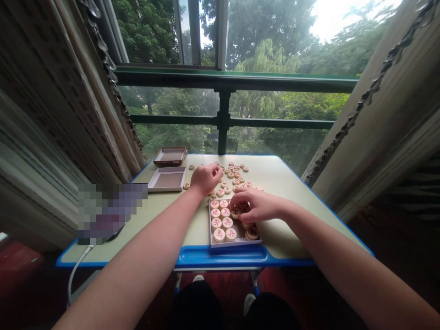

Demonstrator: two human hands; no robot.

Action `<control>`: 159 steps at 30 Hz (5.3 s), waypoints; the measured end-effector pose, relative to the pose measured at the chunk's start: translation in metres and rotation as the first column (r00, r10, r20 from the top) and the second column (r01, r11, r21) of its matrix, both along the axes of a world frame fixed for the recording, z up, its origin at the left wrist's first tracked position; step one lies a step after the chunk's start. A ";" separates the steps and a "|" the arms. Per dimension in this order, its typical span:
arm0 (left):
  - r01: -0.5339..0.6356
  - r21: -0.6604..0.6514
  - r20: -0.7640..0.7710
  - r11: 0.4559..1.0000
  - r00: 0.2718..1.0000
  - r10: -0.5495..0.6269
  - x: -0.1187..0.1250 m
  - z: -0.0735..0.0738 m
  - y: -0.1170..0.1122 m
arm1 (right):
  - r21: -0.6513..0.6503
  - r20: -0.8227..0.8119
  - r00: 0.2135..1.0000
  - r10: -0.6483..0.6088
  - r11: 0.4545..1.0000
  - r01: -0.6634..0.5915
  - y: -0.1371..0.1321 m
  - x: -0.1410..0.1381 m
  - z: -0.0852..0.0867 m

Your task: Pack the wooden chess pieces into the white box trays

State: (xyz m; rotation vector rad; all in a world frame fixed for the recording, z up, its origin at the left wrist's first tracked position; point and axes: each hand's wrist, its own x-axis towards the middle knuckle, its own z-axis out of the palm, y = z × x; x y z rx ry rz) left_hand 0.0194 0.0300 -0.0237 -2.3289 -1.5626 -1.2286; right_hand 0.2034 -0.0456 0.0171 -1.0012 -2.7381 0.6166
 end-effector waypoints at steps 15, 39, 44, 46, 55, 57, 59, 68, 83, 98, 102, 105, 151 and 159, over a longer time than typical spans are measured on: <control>-0.012 0.012 -0.006 1.000 1.000 0.012 -0.001 0.000 -0.001 | -0.108 0.051 0.990 0.130 0.986 -0.124 0.003 0.025 0.017; -0.025 -0.012 -0.047 1.000 0.999 0.024 -0.002 0.002 -0.001 | -0.023 0.019 0.993 0.117 0.993 -0.117 -0.001 0.012 0.012; -0.019 -0.001 -0.034 1.000 0.999 0.019 -0.002 0.004 -0.002 | 0.256 -0.018 1.000 0.019 0.967 -0.014 -0.009 -0.003 0.002; -0.011 0.000 -0.028 1.000 1.000 0.011 -0.001 0.005 -0.002 | 0.308 0.001 0.999 -0.040 0.951 0.038 -0.011 -0.005 0.000; -0.009 0.000 0.012 1.000 1.000 0.009 -0.001 0.005 -0.001 | 0.277 0.112 0.989 -0.097 0.959 0.063 -0.014 -0.008 0.000; -0.015 -0.002 0.031 1.000 0.999 0.015 -0.001 0.005 -0.001 | 0.266 0.112 0.989 -0.096 0.962 0.063 -0.014 -0.009 0.000; -0.016 -0.005 0.029 1.000 0.999 0.016 -0.001 0.005 -0.001 | 0.249 0.110 0.991 -0.080 0.967 0.051 -0.013 -0.009 0.001; -0.014 -0.015 0.101 1.000 0.995 0.016 -0.003 0.006 0.000 | 0.180 0.066 0.992 -0.111 0.979 0.097 -0.014 -0.010 0.006; -0.011 -0.057 0.186 0.998 0.982 0.021 -0.002 0.008 0.002 | 0.268 0.175 0.971 -0.163 0.957 0.113 -0.020 -0.013 0.005; 0.003 -0.046 0.119 0.999 0.993 0.002 -0.002 0.005 0.002 | 0.267 0.182 0.964 -0.195 0.953 0.142 -0.017 -0.014 0.005; -0.002 -0.039 0.064 0.999 0.998 0.005 -0.002 0.005 0.001 | 0.276 0.210 0.946 -0.246 0.943 0.183 -0.015 -0.013 0.003; -0.019 -0.032 0.039 0.999 0.999 0.021 -0.002 0.005 0.000 | 0.289 0.217 0.946 -0.243 0.941 0.175 -0.014 -0.013 0.002; 0.321 -0.403 -0.038 0.857 0.930 -0.366 -0.003 -0.006 0.003 | 0.308 -0.142 0.919 -0.367 0.866 0.394 0.050 0.021 -0.036; 0.312 -0.358 -0.096 0.880 0.925 -0.367 0.000 -0.007 0.004 | 0.326 -0.128 0.917 -0.378 0.857 0.398 0.049 0.019 -0.036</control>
